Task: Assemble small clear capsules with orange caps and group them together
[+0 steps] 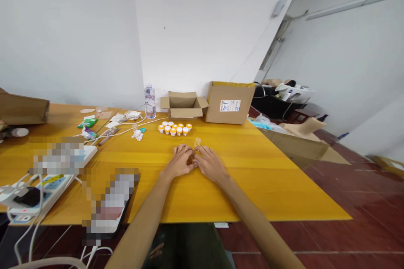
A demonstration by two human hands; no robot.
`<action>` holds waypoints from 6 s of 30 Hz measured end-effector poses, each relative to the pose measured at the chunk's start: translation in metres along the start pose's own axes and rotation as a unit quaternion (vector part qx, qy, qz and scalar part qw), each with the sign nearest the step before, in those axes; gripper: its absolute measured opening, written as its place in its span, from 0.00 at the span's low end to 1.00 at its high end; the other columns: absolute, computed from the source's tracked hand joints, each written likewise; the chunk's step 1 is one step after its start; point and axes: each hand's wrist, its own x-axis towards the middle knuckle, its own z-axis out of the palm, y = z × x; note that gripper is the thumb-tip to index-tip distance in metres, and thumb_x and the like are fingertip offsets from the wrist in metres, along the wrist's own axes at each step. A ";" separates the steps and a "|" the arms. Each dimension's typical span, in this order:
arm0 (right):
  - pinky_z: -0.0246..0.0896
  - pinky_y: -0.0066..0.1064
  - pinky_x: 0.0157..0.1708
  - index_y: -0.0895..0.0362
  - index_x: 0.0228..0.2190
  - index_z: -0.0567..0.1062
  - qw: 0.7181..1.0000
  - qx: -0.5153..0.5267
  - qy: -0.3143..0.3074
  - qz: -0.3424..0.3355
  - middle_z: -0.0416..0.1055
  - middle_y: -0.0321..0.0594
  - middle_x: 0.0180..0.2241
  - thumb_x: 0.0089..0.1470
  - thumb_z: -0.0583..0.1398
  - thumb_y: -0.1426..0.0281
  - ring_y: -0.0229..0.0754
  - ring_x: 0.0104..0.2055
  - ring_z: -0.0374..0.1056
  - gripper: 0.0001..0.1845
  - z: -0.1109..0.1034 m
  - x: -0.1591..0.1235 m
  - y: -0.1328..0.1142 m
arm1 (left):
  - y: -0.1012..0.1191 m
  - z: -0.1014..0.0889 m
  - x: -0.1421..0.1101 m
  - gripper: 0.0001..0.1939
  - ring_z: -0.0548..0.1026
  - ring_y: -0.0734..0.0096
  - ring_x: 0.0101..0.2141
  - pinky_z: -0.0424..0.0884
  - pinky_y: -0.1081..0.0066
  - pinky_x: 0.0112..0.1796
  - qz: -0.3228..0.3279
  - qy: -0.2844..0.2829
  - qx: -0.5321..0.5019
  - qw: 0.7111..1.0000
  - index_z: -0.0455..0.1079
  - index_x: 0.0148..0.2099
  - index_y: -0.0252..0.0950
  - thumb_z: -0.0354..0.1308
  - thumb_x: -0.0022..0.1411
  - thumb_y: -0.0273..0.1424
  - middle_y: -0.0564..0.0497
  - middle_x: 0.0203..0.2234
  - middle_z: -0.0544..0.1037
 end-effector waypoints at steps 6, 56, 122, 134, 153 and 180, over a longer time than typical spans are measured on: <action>0.62 0.38 0.43 0.53 0.35 0.76 0.998 0.057 0.014 0.029 0.73 0.46 0.44 0.63 0.56 0.69 0.47 0.45 0.66 0.08 -0.001 -0.004 0.003 | -0.001 0.000 0.000 0.08 0.63 0.56 0.50 0.60 0.56 0.49 0.005 0.007 -0.014 1.000 0.69 0.39 0.41 0.61 0.59 0.37 0.49 0.44 0.73; 0.67 0.40 0.44 0.53 0.36 0.76 0.993 0.110 0.021 0.024 0.73 0.45 0.43 0.62 0.56 0.72 0.46 0.44 0.68 0.08 0.005 -0.004 0.006 | 0.001 -0.001 0.000 0.07 0.62 0.54 0.53 0.58 0.54 0.52 0.009 -0.002 -0.023 1.000 0.71 0.41 0.43 0.60 0.58 0.33 0.49 0.46 0.73; 0.65 0.42 0.46 0.52 0.34 0.74 0.980 0.195 0.015 0.047 0.72 0.46 0.45 0.63 0.54 0.70 0.48 0.48 0.67 0.09 0.002 -0.005 0.007 | 0.004 -0.005 -0.001 0.05 0.63 0.56 0.51 0.59 0.56 0.50 0.027 -0.010 -0.011 1.000 0.73 0.40 0.42 0.60 0.60 0.33 0.49 0.45 0.74; 0.65 0.42 0.47 0.52 0.35 0.74 0.982 0.182 0.011 0.053 0.72 0.45 0.46 0.62 0.56 0.70 0.48 0.48 0.67 0.07 0.000 -0.004 0.007 | 0.002 -0.003 -0.002 0.06 0.62 0.55 0.52 0.59 0.55 0.51 0.029 -0.003 -0.024 0.999 0.73 0.41 0.42 0.60 0.60 0.34 0.49 0.45 0.73; 0.65 0.42 0.46 0.52 0.35 0.74 0.983 0.179 0.013 0.045 0.72 0.45 0.45 0.61 0.56 0.72 0.48 0.47 0.67 0.07 0.000 -0.004 0.007 | 0.005 -0.006 -0.001 0.05 0.62 0.55 0.51 0.59 0.55 0.50 0.024 -0.015 -0.012 1.000 0.72 0.40 0.42 0.59 0.60 0.33 0.49 0.45 0.73; 0.66 0.39 0.42 0.52 0.33 0.72 0.974 0.144 0.093 0.148 0.72 0.45 0.40 0.63 0.52 0.72 0.47 0.42 0.68 0.10 0.010 -0.010 0.023 | 0.005 -0.006 -0.002 0.07 0.63 0.55 0.52 0.58 0.54 0.51 0.014 -0.008 -0.025 1.000 0.72 0.42 0.44 0.58 0.60 0.32 0.49 0.46 0.74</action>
